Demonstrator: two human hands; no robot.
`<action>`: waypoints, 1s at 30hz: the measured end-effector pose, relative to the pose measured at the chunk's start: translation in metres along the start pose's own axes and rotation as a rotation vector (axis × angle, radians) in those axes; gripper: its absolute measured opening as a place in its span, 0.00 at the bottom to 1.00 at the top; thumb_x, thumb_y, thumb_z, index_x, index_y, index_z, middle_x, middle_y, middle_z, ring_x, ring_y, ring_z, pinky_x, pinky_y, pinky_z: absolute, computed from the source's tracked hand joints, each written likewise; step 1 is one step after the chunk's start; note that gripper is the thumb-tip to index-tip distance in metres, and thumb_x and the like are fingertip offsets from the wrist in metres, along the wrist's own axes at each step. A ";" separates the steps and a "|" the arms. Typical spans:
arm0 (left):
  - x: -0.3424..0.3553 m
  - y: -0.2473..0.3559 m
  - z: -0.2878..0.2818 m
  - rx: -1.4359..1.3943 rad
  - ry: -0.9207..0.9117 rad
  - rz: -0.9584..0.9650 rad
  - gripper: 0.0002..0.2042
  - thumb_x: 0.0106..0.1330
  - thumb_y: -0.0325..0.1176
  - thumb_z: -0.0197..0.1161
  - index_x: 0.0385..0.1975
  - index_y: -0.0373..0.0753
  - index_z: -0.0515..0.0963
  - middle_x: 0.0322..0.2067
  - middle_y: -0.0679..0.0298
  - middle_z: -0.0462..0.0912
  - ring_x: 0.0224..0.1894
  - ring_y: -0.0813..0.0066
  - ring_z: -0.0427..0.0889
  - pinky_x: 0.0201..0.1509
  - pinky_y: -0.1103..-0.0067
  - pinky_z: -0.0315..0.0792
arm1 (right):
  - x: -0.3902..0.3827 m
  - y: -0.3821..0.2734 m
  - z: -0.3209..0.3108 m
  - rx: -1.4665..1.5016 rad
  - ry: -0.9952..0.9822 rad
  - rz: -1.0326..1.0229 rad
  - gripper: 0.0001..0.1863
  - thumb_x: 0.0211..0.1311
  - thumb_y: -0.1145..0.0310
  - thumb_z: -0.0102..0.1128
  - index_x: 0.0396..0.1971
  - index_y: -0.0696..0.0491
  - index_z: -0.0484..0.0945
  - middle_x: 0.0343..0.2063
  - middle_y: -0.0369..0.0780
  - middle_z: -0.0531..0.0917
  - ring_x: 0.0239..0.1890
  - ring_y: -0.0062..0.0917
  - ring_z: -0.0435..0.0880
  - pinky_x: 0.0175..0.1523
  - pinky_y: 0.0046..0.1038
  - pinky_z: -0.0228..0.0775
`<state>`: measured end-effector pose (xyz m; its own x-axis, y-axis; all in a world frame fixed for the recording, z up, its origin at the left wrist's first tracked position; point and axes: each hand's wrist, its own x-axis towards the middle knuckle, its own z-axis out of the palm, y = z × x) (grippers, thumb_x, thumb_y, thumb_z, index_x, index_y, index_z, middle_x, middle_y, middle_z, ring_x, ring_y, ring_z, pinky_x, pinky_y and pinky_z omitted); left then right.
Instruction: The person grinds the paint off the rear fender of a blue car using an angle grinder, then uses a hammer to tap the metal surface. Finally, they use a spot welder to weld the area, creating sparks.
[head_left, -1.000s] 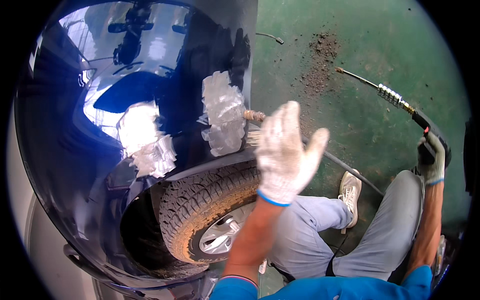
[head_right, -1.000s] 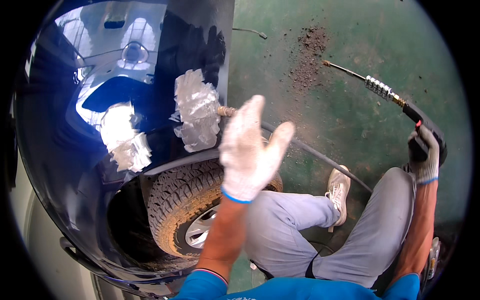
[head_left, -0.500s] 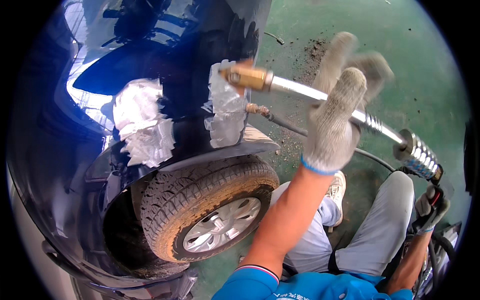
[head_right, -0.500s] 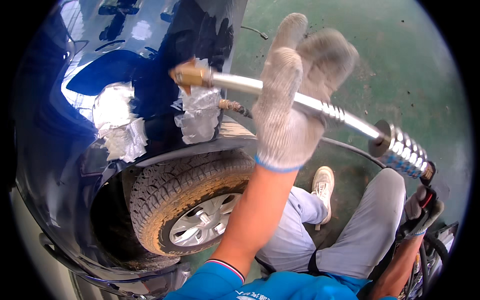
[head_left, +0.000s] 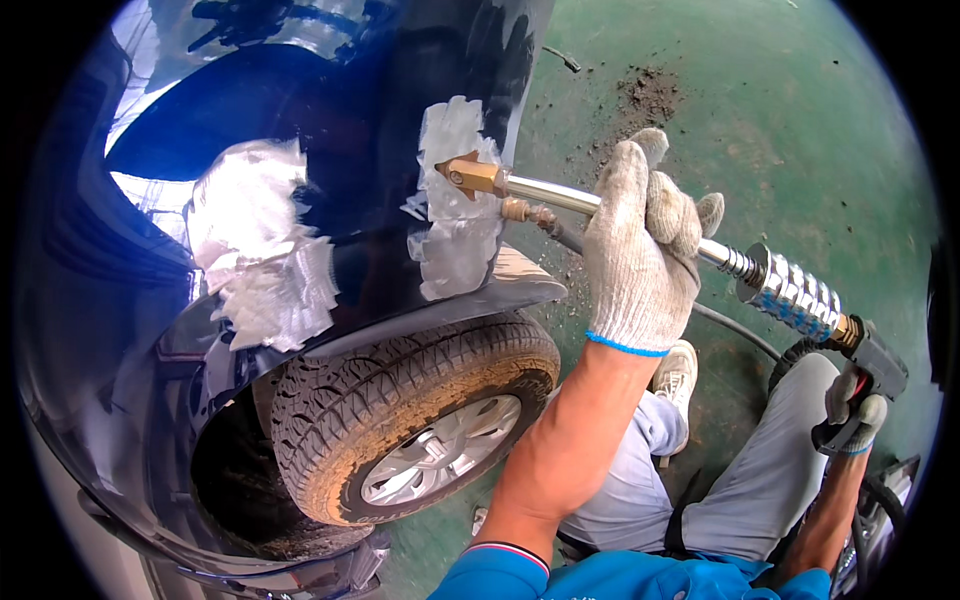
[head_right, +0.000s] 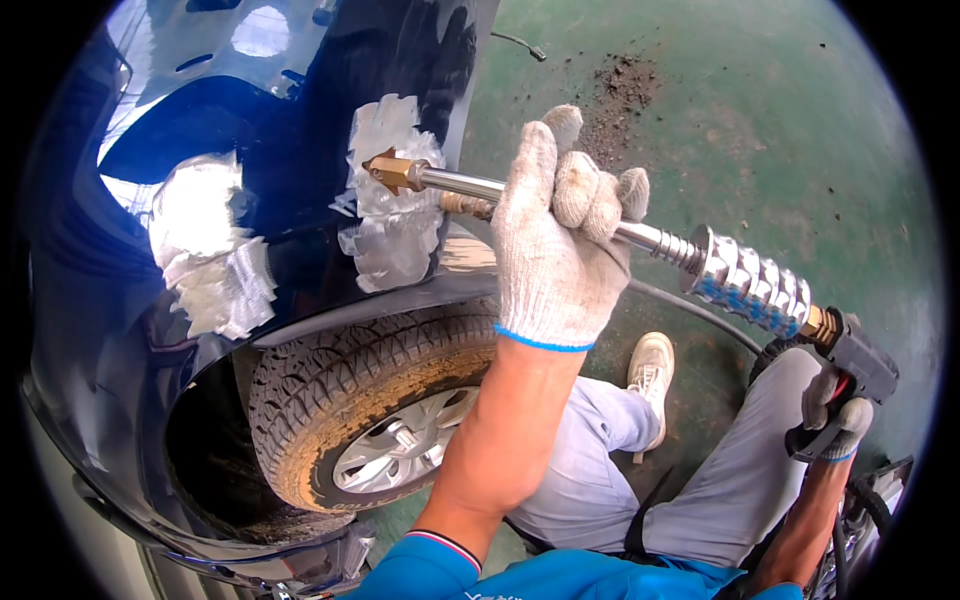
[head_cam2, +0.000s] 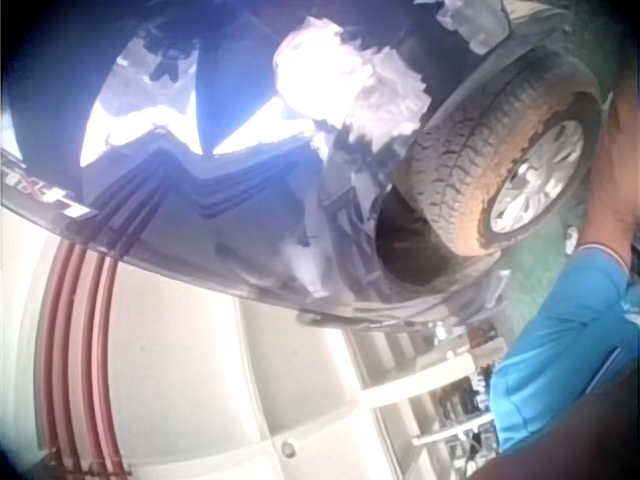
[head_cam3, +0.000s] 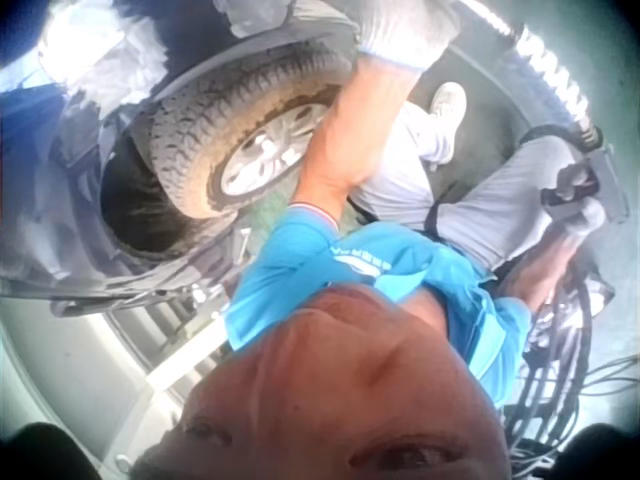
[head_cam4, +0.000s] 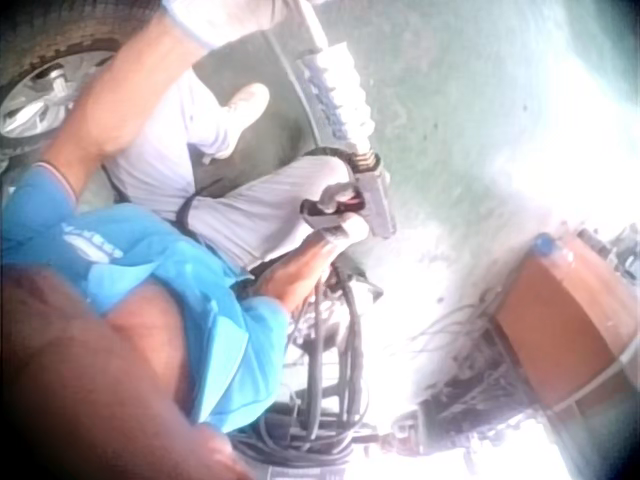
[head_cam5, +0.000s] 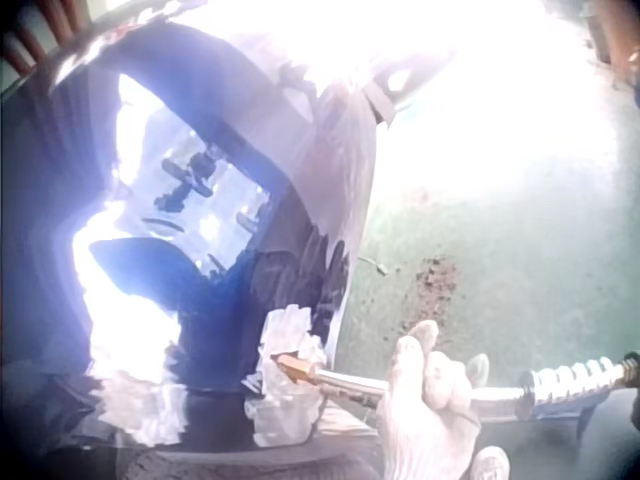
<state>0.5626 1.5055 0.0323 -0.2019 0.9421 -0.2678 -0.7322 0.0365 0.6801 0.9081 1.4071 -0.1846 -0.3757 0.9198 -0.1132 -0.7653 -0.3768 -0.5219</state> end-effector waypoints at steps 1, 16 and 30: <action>0.000 0.002 0.000 -0.004 0.016 0.000 0.14 0.83 0.46 0.53 0.50 0.43 0.76 0.17 0.75 0.56 0.19 0.81 0.59 0.50 0.70 0.79 | 0.002 -0.001 0.001 -0.003 -0.001 0.003 0.24 0.45 0.63 0.80 0.33 0.63 0.76 0.14 0.43 0.76 0.11 0.30 0.74 0.19 0.30 0.70; 0.005 0.004 -0.009 0.000 -0.004 -0.033 0.14 0.83 0.47 0.53 0.52 0.44 0.75 0.18 0.74 0.59 0.20 0.81 0.62 0.56 0.67 0.78 | 0.009 0.001 -0.006 -0.027 -0.018 -0.006 0.24 0.49 0.59 0.79 0.31 0.62 0.76 0.13 0.42 0.76 0.10 0.28 0.72 0.17 0.27 0.68; 0.006 0.005 -0.011 -0.014 0.011 -0.049 0.14 0.83 0.46 0.52 0.52 0.43 0.75 0.18 0.72 0.61 0.20 0.78 0.64 0.58 0.65 0.77 | 0.010 0.000 -0.014 0.012 0.005 -0.027 0.26 0.48 0.64 0.81 0.35 0.68 0.75 0.20 0.44 0.77 0.11 0.30 0.74 0.16 0.30 0.70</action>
<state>0.5510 1.5079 0.0268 -0.1729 0.9354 -0.3084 -0.7505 0.0776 0.6563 0.9112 1.4177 -0.1975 -0.3520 0.9302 -0.1037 -0.7812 -0.3530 -0.5149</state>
